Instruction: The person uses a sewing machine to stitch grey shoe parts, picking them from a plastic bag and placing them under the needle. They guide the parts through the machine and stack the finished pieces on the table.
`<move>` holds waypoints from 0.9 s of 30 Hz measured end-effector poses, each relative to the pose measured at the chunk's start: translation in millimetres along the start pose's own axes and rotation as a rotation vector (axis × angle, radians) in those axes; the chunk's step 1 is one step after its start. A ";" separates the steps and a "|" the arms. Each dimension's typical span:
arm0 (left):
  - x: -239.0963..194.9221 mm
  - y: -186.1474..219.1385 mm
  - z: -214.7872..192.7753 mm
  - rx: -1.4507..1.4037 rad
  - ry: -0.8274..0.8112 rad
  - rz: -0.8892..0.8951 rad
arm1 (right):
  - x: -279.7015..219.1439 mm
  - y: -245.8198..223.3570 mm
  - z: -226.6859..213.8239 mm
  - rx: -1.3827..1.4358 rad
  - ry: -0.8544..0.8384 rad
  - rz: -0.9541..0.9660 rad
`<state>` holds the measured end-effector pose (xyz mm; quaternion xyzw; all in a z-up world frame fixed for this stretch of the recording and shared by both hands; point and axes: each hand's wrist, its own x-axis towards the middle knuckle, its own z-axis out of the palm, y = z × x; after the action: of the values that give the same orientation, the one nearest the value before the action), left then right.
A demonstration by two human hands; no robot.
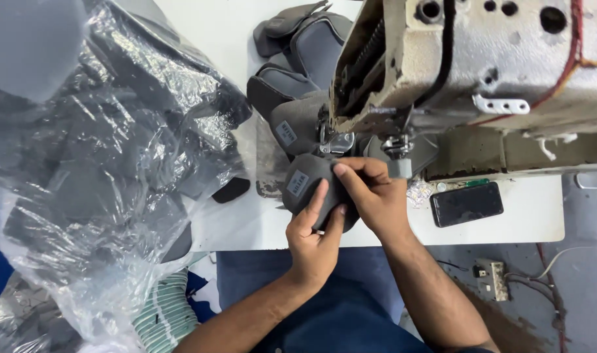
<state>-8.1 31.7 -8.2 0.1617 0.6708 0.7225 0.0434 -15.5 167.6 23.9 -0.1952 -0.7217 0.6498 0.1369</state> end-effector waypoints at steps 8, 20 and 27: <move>45.7 19.9 2.7 -0.084 0.049 -0.150 | 42.3 -5.9 8.3 -0.151 0.098 0.124; 179.7 46.9 -95.0 -0.052 -0.722 -0.424 | -22.9 22.2 59.5 0.641 0.175 0.061; 196.3 39.4 -88.8 -0.019 -0.771 -0.327 | 3.7 20.7 68.3 0.646 0.273 -0.062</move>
<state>-213.3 -2.0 60.8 0.3114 0.6157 0.5987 0.4068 -47.5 110.6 -4.8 -0.2049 -0.4593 0.8081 0.3066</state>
